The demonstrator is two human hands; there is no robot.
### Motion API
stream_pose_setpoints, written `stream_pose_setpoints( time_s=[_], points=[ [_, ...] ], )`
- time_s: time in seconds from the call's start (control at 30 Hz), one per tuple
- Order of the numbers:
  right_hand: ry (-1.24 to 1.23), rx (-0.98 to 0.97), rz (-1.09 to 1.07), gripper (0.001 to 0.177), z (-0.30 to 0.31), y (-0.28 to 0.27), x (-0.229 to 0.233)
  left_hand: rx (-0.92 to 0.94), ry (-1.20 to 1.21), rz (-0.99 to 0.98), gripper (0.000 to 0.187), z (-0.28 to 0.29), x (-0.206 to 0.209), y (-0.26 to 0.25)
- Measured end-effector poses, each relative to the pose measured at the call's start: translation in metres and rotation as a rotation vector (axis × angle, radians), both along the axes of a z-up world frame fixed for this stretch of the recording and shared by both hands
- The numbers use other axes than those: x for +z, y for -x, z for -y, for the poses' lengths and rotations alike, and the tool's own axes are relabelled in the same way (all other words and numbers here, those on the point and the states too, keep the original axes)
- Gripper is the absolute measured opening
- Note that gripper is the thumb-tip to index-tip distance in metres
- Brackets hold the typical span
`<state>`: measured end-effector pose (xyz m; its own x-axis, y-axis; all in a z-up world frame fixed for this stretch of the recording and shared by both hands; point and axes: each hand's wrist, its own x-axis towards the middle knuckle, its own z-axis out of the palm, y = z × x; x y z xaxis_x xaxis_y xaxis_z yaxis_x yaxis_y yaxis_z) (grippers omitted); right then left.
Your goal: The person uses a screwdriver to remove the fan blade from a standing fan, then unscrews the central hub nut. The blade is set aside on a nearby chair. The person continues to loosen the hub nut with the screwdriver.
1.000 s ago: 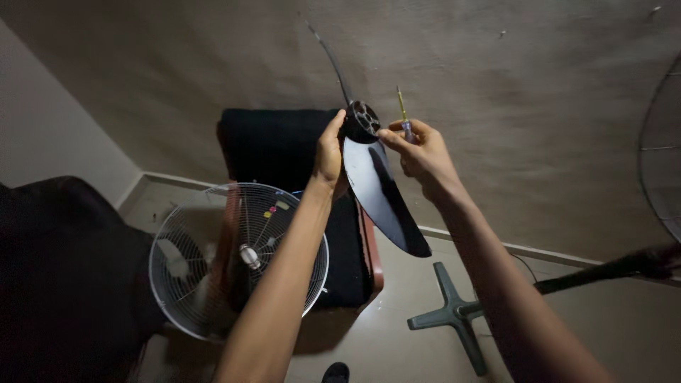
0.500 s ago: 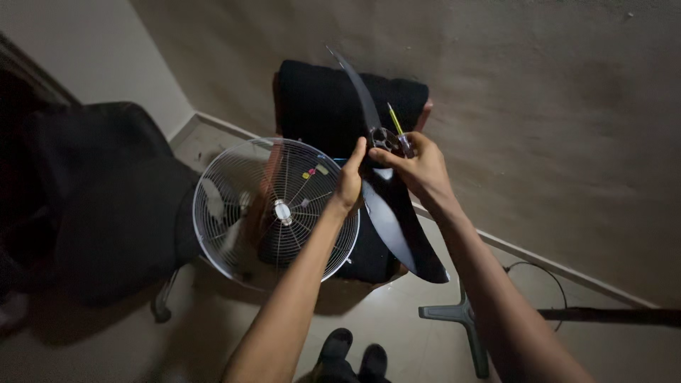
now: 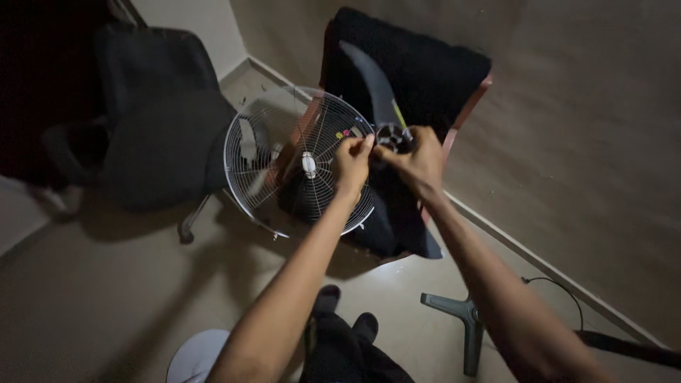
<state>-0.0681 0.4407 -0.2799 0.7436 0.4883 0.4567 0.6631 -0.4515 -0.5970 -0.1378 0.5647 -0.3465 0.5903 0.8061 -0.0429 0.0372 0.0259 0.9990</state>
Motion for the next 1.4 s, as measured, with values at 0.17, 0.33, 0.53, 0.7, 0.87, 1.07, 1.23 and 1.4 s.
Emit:
stream_pose_setpoints(
  time_s=[0.17, 0.33, 0.53, 0.7, 0.87, 1.07, 1.23, 1.4],
  points=[
    [0.036, 0.000, -0.031, 0.076, -0.012, 0.016, -0.056, 0.219, -0.067, -0.090, 0.037, 0.007, -0.038, 0.019],
    [0.131, -0.050, -0.144, 0.074, -0.050, 0.011, -0.106, 0.108, -0.125, -0.301, 0.041, -0.003, -0.065, 0.031],
    [0.151, 0.101, -0.126, 0.078, -0.102, -0.004, -0.159, 0.123, -0.031, -0.288, 0.035, -0.049, -0.113, 0.027],
    [0.216, 0.094, -0.177, 0.087, -0.155, -0.024, -0.203, 0.029, 0.109, -0.084, 0.040, -0.107, -0.178, 0.016],
    [0.226, 0.120, -0.237, 0.086, -0.183, -0.033, -0.244, -0.064, 0.288, -0.165, 0.047, -0.141, -0.223, 0.011],
    [0.276, 0.145, -0.245, 0.087, -0.205, -0.044, -0.276, -0.084, 0.358, -0.222, 0.050, -0.161, -0.244, 0.004],
    [0.278, 0.111, -0.299, 0.087, -0.216, -0.051, -0.296, -0.140, 0.414, -0.216, 0.052, -0.175, -0.257, -0.003],
    [0.307, 0.146, -0.265, 0.081, -0.219, -0.066, -0.308, -0.140, 0.374, -0.214, 0.051, -0.177, -0.268, -0.014]
  ],
)
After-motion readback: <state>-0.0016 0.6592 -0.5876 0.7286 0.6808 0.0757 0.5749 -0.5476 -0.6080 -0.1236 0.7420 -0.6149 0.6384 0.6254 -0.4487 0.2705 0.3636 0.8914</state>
